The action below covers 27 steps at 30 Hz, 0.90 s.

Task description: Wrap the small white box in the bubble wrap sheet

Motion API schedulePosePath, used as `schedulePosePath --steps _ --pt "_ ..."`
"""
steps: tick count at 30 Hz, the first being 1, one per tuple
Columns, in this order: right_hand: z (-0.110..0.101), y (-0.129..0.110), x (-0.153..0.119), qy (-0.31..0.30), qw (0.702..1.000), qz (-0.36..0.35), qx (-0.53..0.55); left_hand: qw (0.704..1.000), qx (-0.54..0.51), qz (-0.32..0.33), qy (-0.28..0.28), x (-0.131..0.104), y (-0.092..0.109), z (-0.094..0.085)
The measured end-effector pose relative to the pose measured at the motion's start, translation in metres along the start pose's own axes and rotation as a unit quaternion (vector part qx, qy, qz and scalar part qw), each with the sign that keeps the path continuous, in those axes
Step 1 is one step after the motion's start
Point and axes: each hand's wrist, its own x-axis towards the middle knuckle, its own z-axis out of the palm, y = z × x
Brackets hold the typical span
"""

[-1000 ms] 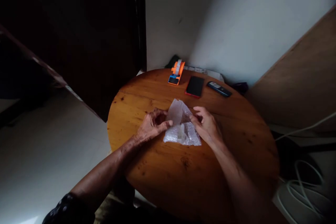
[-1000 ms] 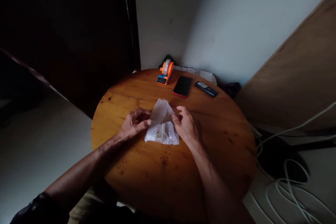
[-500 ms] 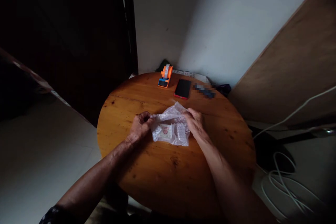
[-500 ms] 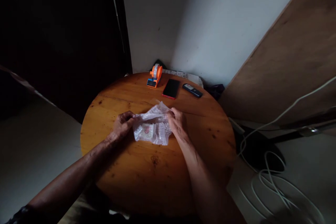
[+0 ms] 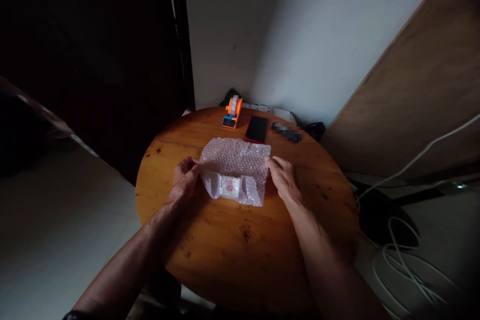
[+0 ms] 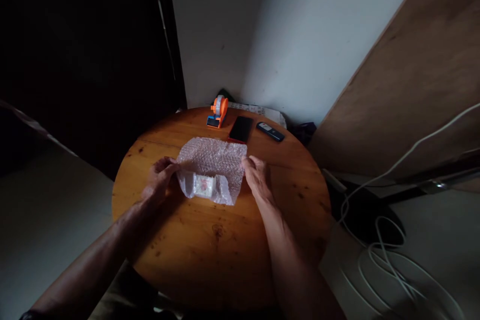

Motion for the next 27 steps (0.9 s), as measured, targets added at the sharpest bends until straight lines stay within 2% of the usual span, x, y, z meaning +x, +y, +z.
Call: schedulePosePath --steps 2,4,6,9,11,13,15,16,17,19,20,21,22,25,27 --pt "-0.001 -0.006 -0.003 0.049 0.998 -0.037 -0.029 0.997 0.019 0.072 0.028 0.003 0.0 -0.004" --pt "-0.002 -0.016 -0.011 0.098 0.989 -0.105 -0.034 0.988 0.059 0.139 0.03 0.004 0.001 -0.009" --pt "-0.003 -0.026 -0.021 0.072 0.985 -0.159 -0.01 0.977 0.12 0.178 0.008 0.001 0.004 -0.013" --pt "-0.004 -0.036 -0.031 -0.086 0.983 -0.151 0.052 0.94 0.23 0.241 -0.077 -0.007 0.01 -0.016" --pt "-0.004 -0.039 -0.032 -0.159 0.976 -0.123 0.079 0.903 0.29 0.283 -0.144 -0.011 0.014 -0.016" --pt "-0.006 -0.041 -0.031 -0.203 0.97 -0.091 0.095 0.88 0.326 0.288 -0.192 -0.014 0.017 -0.016" --pt "-0.011 -0.044 -0.032 -0.275 0.95 -0.074 0.128 0.881 0.338 0.256 -0.211 -0.015 0.019 -0.017" --pt "-0.015 -0.046 -0.034 -0.336 0.927 -0.074 0.15 0.888 0.334 0.236 -0.213 -0.015 0.021 -0.019" --pt "-0.019 -0.049 -0.037 -0.415 0.89 -0.077 0.171 0.898 0.32 0.216 -0.212 -0.014 0.022 -0.02" --pt "-0.024 -0.055 -0.045 -0.574 0.794 -0.084 0.179 0.924 0.269 0.18 -0.206 -0.012 0.024 -0.025" --pt "-0.025 -0.057 -0.049 -0.625 0.758 -0.085 0.164 0.936 0.239 0.164 -0.201 -0.01 0.025 -0.027" --pt "-0.024 -0.058 -0.053 -0.657 0.735 -0.086 0.144 0.945 0.215 0.152 -0.194 -0.009 0.026 -0.029" --pt "-0.022 -0.058 -0.056 -0.672 0.725 -0.085 0.124 0.95 0.203 0.147 -0.186 -0.007 0.026 -0.031" --pt "-0.013 -0.057 -0.059 -0.676 0.725 -0.084 0.102 0.939 0.238 0.19 -0.162 -0.004 0.026 -0.033" --pt "-0.011 -0.056 -0.058 -0.656 0.742 -0.086 0.108 0.92 0.271 0.238 -0.153 -0.003 0.027 -0.032"
